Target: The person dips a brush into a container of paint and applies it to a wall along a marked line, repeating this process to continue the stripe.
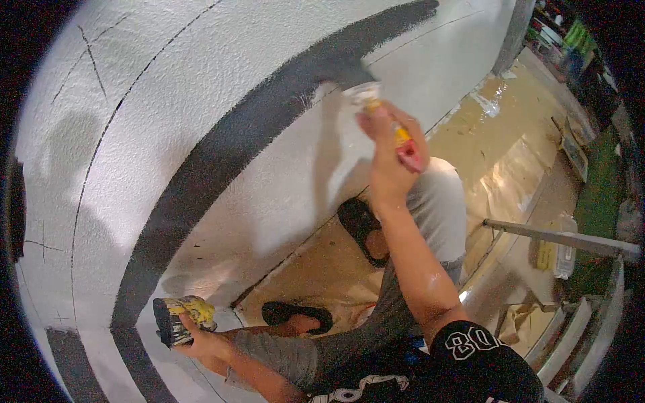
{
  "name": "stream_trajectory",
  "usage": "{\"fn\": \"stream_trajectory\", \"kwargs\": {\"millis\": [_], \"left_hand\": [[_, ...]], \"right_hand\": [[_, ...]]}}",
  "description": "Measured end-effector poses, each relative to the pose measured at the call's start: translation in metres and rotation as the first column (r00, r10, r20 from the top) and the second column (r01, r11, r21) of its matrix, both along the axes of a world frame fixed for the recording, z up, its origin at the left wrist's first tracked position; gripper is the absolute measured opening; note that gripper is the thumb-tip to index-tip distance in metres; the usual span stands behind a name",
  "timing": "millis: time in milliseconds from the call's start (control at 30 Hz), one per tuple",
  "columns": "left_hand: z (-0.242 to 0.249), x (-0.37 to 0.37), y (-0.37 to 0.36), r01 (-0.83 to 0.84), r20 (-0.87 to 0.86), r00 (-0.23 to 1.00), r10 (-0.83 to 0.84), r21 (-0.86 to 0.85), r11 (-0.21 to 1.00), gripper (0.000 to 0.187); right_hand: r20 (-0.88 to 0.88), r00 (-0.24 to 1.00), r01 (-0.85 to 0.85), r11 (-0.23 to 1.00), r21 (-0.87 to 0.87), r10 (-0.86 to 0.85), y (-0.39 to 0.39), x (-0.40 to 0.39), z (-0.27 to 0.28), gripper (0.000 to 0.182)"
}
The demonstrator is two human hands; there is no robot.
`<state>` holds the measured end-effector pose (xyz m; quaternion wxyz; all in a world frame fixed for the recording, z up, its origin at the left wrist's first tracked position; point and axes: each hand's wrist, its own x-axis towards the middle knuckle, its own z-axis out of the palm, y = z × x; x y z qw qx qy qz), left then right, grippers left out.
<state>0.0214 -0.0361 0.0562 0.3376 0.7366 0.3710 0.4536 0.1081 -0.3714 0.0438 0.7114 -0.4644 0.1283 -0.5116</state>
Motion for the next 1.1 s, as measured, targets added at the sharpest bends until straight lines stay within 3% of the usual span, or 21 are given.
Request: {"fn": "stream_trajectory", "kwargs": {"millis": [33,67,133,167,233,267,333,367,400,467,533,600,633,700,767,933,1000,1033,1100], "left_hand": [[-0.005,0.000,0.007,-0.003,0.000,1.000,0.003,0.003,1.000,0.052],[-0.009,0.001,0.013,0.033,0.048,0.998,-0.032,-0.019,0.999,0.052],[-0.015,0.000,0.020,0.070,0.099,0.993,-0.065,-0.042,0.997,0.052],[-0.013,0.000,0.018,0.023,0.042,0.999,-0.022,-0.022,0.999,0.052],[-0.007,0.001,0.012,-0.018,-0.010,1.000,0.018,0.000,1.000,0.052],[-0.003,0.001,0.004,0.003,0.003,1.000,-0.003,-0.029,1.000,0.052],[0.011,0.000,-0.013,0.022,0.012,1.000,-0.022,-0.048,0.999,0.052],[0.021,0.001,-0.025,-0.032,-0.033,0.999,0.029,-0.064,0.997,0.052],[0.025,0.002,-0.031,-0.088,-0.080,0.993,0.081,-0.080,0.993,0.052],[0.022,0.000,-0.026,-0.072,-0.068,0.996,0.065,-0.100,0.992,0.053],[0.010,0.003,-0.014,-0.043,-0.039,0.998,0.039,-0.125,0.991,0.053],[-0.015,0.005,0.009,0.108,0.286,0.955,-0.074,-0.105,0.989,0.054],[-0.008,0.004,0.003,0.106,0.288,0.955,-0.071,-0.106,0.989,0.054],[0.011,0.001,-0.014,-0.082,-0.064,0.995,0.080,-0.035,0.996,0.054],[0.022,-0.001,-0.027,-0.100,-0.106,0.990,0.096,-0.029,0.995,0.054],[0.016,-0.001,-0.019,-0.061,-0.098,0.994,0.056,-0.053,0.997,0.055],[0.008,-0.003,-0.008,-0.076,-0.142,0.986,0.085,0.067,0.995,0.054],[0.012,-0.001,-0.012,-0.074,-0.137,0.987,0.083,0.067,0.995,0.054],[0.022,0.000,-0.024,-0.103,-0.141,0.985,0.098,-0.033,0.994,0.053]], "right_hand": [[0.032,0.994,0.103,0.993,0.064,-0.105,-0.003,0.002,-0.003,0.020],[0.029,0.994,0.098,0.993,0.068,-0.101,0.000,0.003,-0.009,0.020],[-0.041,0.999,0.033,0.999,0.027,-0.032,0.003,0.003,-0.019,0.020],[-0.063,0.997,-0.050,0.999,0.008,0.050,0.022,-0.004,-0.011,0.019],[-0.187,0.978,-0.130,0.969,-0.211,0.091,0.046,-0.019,-0.012,0.018],[-0.186,0.978,-0.130,0.969,-0.209,0.091,0.054,-0.024,-0.009,0.018],[-0.066,0.909,-0.416,0.908,-0.057,0.412,0.066,-0.033,-0.002,0.020],[-0.148,0.942,-0.321,0.935,-0.151,0.300,0.057,-0.029,-0.009,0.020],[-0.149,0.941,-0.324,0.934,-0.148,0.302,0.045,-0.024,-0.013,0.020],[-0.114,0.989,-0.101,0.995,-0.027,0.097,0.021,-0.011,-0.013,0.020],[-0.046,0.997,-0.055,0.998,0.028,0.056,0.006,-0.003,-0.002,0.020],[0.023,1.000,-0.015,0.996,0.090,0.013,0.006,-0.001,-0.002,0.020],[-0.011,1.000,0.006,0.999,0.047,-0.006,0.012,-0.002,-0.010,0.019],[-0.045,0.999,0.027,1.000,0.004,-0.027,0.030,-0.011,-0.015,0.019],[-0.159,0.978,-0.172,0.944,-0.280,0.131,0.053,-0.023,-0.012,0.018],[0.013,0.961,-0.271,0.954,-0.130,0.275,0.037,-0.018,-0.006,0.016],[0.005,0.996,-0.085,0.995,0.058,0.085,0.021,-0.009,0.002,0.017],[0.011,0.997,-0.083,0.995,0.059,0.082,0.017,-0.005,0.003,0.017],[0.048,0.996,0.075,0.995,0.060,-0.078,0.012,0.002,0.003,0.017]]}}
